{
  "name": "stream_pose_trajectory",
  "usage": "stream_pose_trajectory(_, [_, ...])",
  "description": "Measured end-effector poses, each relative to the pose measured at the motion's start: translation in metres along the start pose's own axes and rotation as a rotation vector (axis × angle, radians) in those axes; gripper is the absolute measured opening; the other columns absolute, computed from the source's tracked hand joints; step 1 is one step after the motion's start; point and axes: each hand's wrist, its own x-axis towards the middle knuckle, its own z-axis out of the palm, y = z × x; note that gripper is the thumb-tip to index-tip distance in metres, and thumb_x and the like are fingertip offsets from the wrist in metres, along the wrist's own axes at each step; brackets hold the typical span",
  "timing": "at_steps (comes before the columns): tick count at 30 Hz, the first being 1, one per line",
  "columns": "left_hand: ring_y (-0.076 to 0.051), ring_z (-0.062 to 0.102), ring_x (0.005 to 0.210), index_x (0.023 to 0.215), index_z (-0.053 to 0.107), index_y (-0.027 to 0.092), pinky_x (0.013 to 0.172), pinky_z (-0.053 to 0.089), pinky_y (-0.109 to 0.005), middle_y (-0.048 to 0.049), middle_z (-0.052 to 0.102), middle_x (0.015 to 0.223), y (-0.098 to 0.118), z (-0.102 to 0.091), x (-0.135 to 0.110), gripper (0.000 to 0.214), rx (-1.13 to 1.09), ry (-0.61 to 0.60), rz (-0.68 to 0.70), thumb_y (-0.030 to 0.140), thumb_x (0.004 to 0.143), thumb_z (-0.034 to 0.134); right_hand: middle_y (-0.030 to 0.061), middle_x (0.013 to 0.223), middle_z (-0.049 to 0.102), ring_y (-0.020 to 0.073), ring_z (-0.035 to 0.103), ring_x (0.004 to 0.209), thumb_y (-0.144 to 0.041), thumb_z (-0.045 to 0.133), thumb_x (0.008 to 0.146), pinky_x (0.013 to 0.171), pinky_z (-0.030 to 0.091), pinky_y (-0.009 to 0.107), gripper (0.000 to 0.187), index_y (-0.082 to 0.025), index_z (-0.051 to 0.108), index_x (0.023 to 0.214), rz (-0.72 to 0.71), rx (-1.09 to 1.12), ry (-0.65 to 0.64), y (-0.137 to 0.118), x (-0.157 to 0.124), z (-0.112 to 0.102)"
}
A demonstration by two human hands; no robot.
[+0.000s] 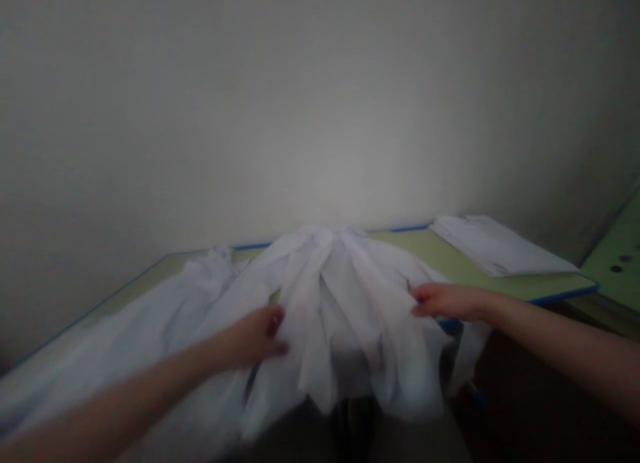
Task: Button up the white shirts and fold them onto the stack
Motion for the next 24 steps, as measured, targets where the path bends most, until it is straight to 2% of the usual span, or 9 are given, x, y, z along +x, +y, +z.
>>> stream_pose_trajectory(5, [-0.017,0.059,0.067,0.087,0.059,0.021,0.061,0.041,-0.026,-0.0016,0.063,0.071,0.021,-0.057,-0.001,0.031,-0.016,0.070,-0.005,0.043,0.066,0.058,0.0063,0.094,0.063,0.0164,0.059,0.080,-0.033,0.051,0.078,0.069,0.047,0.026,0.029,-0.016,0.056,0.101,-0.164,0.250,0.144,-0.047,-0.012,0.003])
stream_pose_trajectory(7, [-0.019,0.059,0.067,0.080,0.061,0.020,0.062,0.042,-0.028,-0.0029,0.062,0.067,0.031,-0.065,-0.006,0.030,0.022,0.083,-0.012,0.047,0.066,0.059,0.0069,0.096,0.062,0.0178,0.060,0.083,-0.034,0.047,0.081,0.070,0.047,0.028,0.030,-0.017,0.053,0.106,-0.194,0.330,0.178,-0.061,-0.013,0.011])
stream_pose_trajectory(9, [-0.020,0.059,0.064,0.068,0.061,0.019,0.062,0.042,-0.031,-0.0044,0.061,0.061,0.036,-0.053,-0.011,0.034,0.056,0.063,-0.014,0.053,0.062,0.061,0.0067,0.097,0.062,0.0185,0.060,0.085,-0.035,0.043,0.084,0.070,0.048,0.028,0.031,-0.019,0.051,0.109,-0.166,0.338,0.226,-0.067,-0.013,0.026])
stream_pose_trajectory(12, [-0.025,0.059,0.062,0.056,0.059,0.018,0.062,0.042,-0.037,-0.0088,0.060,0.059,0.032,-0.012,-0.020,0.047,0.239,0.006,0.031,0.065,0.057,0.058,0.0052,0.098,0.063,0.0184,0.059,0.086,-0.038,0.044,0.084,0.070,0.048,0.028,0.031,-0.021,0.052,0.108,-0.114,0.295,0.244,-0.059,-0.010,0.058])
stream_pose_trajectory(14, [-0.030,0.059,0.069,0.062,0.062,0.019,0.064,0.042,-0.041,-0.0123,0.062,0.069,0.024,0.014,-0.024,0.048,0.393,0.031,0.081,0.066,0.060,0.053,0.0044,0.098,0.063,0.0180,0.059,0.085,-0.039,0.046,0.083,0.070,0.047,0.028,0.030,-0.022,0.053,0.106,-0.109,0.307,0.182,-0.044,-0.006,0.082])
stream_pose_trajectory(16, [-0.030,0.059,0.072,0.066,0.062,0.020,0.064,0.042,-0.040,-0.0120,0.063,0.073,0.016,0.027,-0.027,0.040,0.436,0.056,0.100,0.058,0.066,0.050,0.0038,0.098,0.062,0.0176,0.059,0.085,-0.039,0.047,0.083,0.071,0.047,0.029,0.029,-0.022,0.053,0.106,-0.125,0.370,0.097,-0.027,0.001,0.105])
stream_pose_trajectory(18, [-0.026,0.058,0.067,0.064,0.061,0.021,0.061,0.041,-0.036,-0.0087,0.062,0.069,0.012,0.026,-0.028,0.031,0.383,0.045,0.091,0.049,0.069,0.049,0.0035,0.098,0.062,0.0173,0.059,0.086,-0.036,0.049,0.082,0.073,0.047,0.029,0.029,-0.022,0.052,0.107,-0.151,0.433,0.015,-0.012,0.008,0.123])
stream_pose_trajectory(20, [-0.021,0.056,0.061,0.060,0.059,0.021,0.057,0.039,-0.032,-0.0059,0.059,0.064,0.013,0.017,-0.029,0.025,0.329,0.032,0.084,0.042,0.067,0.051,0.0032,0.098,0.063,0.0169,0.059,0.088,-0.033,0.051,0.081,0.075,0.047,0.029,0.029,-0.022,0.053,0.107,-0.172,0.481,-0.042,-0.003,0.015,0.135])
stream_pose_trajectory(24, [-0.018,0.052,0.057,0.057,0.057,0.020,0.054,0.036,-0.030,-0.0047,0.057,0.060,0.021,0.006,-0.028,0.032,0.318,0.042,0.057,0.050,0.066,0.051,0.0030,0.095,0.063,0.0152,0.059,0.082,-0.028,0.054,0.079,0.074,0.047,0.029,0.027,-0.020,0.056,0.105,-0.152,0.488,-0.110,0.003,0.025,0.146])
